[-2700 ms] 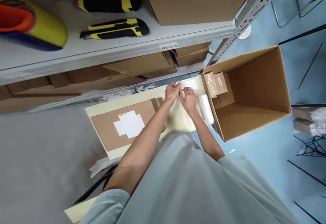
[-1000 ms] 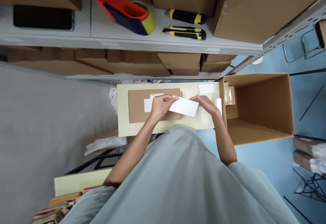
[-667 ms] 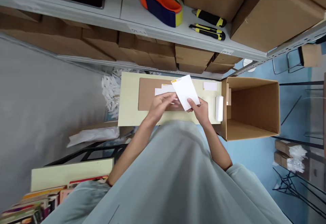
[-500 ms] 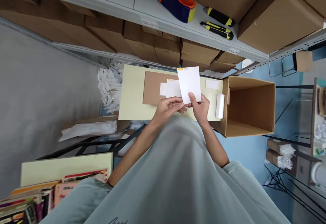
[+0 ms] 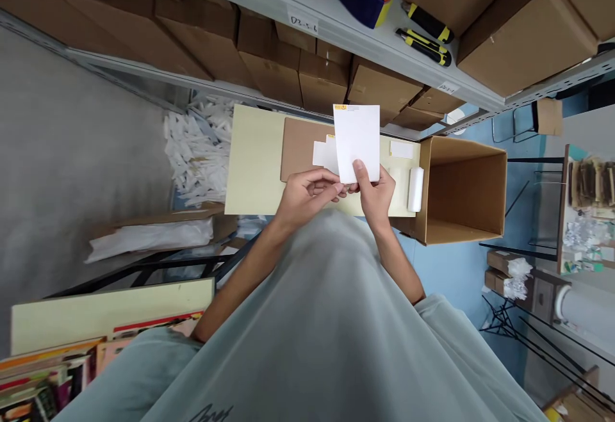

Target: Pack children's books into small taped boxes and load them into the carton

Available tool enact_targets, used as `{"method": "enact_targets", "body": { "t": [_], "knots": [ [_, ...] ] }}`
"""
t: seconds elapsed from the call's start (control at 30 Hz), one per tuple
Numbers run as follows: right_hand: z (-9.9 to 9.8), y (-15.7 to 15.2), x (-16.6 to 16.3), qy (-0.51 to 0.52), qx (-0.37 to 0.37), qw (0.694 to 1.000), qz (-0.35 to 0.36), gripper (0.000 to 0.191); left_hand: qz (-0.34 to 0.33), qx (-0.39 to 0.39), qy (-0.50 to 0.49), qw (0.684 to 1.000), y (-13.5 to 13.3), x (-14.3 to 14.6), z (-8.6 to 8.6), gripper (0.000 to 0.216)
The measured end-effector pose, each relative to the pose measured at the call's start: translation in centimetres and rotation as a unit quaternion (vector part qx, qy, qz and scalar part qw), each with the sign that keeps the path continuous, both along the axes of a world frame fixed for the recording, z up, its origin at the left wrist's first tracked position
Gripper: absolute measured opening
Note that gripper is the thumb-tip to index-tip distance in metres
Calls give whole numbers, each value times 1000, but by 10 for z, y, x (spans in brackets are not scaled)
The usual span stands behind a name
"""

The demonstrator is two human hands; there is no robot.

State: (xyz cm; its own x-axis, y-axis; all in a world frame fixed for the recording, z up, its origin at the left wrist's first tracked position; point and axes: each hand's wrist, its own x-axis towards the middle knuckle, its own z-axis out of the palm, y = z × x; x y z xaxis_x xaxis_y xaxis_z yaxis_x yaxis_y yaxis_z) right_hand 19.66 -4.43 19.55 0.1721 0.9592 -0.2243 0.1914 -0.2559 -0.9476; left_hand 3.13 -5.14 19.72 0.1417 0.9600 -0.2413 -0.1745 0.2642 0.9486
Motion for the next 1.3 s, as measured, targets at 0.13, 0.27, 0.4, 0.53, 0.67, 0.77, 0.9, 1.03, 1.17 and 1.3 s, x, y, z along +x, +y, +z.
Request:
{"method": "enact_targets", "body": {
  "t": [0.13,0.27,0.4,0.53,0.67,0.77,0.9,1.03,1.17,1.3],
  "knots": [
    [-6,0,-10,15,-17,999,30,61,6,22,10,1000,-2,-8,5,40],
    [-6,-5,-12,-37,28,998,52,56,5,38,31,999,-3,-17,5,38],
    [7,-16,-12,-9,67,991,116,43,0,70,44,997,-4,-27,1,34],
    [17,-23,-19,18,48,989,140,41,-18,85,64,994,-5,-37,-1,33],
    [18,-21,-29,26,54,989,135,37,-37,88,71,993,-5,-47,-2,33],
    [14,-20,-36,13,54,991,122,36,-40,80,75,993,-5,-55,-3,26],
    [7,-16,-39,-10,44,997,65,35,-11,49,147,988,1,-70,-18,13],
    [5,-12,-39,-14,43,999,21,34,26,51,278,959,15,-97,-51,4],
    [8,-13,-41,-5,28,1000,-4,32,27,6,422,906,30,-146,-85,3],
    [8,-16,-41,9,18,999,-33,30,37,-95,568,817,50,-226,-100,11]
  ]
}}
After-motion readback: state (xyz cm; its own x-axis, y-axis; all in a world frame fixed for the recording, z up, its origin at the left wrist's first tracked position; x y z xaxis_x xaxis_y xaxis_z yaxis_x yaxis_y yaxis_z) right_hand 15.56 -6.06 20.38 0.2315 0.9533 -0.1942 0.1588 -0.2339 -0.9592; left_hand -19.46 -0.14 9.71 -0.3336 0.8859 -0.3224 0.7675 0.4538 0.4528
